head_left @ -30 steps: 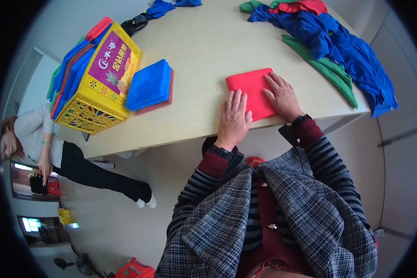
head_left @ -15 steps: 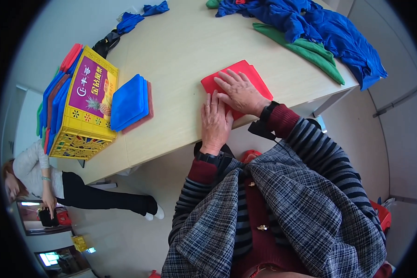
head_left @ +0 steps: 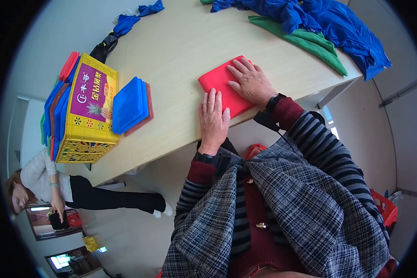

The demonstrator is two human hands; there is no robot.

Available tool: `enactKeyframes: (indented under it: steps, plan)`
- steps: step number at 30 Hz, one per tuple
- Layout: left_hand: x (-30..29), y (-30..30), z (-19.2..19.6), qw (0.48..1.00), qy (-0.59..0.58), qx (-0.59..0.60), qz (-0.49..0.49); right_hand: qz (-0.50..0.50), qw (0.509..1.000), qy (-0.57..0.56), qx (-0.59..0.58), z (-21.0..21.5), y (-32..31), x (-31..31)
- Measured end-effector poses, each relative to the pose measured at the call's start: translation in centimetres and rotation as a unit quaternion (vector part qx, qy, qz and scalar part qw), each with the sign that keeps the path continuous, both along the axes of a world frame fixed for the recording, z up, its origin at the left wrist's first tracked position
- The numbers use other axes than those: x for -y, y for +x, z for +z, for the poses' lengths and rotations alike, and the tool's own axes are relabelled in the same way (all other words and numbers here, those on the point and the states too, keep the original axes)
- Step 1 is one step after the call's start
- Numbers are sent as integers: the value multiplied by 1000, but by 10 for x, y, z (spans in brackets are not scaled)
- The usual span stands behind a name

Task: The person spreads out a red cloth on the table, folds it into a smaller square, and places it into a yellow crate before repeating the process with a green cloth.

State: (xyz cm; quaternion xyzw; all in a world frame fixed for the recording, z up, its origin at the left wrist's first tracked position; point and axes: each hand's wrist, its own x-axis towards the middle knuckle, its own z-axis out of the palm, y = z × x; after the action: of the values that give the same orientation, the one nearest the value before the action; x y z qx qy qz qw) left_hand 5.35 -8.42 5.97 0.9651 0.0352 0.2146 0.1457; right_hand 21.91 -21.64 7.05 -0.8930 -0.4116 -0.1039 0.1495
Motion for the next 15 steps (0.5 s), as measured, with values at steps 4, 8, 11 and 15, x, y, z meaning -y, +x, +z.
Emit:
enactKeyframes:
  steps: [4,8,11,15]
  plan:
    - [-14,14,11,999,-38,12,-2,-11,1000,2,-6,-3,2,7]
    - [-31,53,13,999,22,-23,25,-12,1000,-2,-11,4,5,5]
    - [-35,66,7,996,49,-58,39,-12,1000,2,-12,4,7,6]
    - [-44,61,16,991,32,-97,83,10,1000,27,-7,20,1,-7]
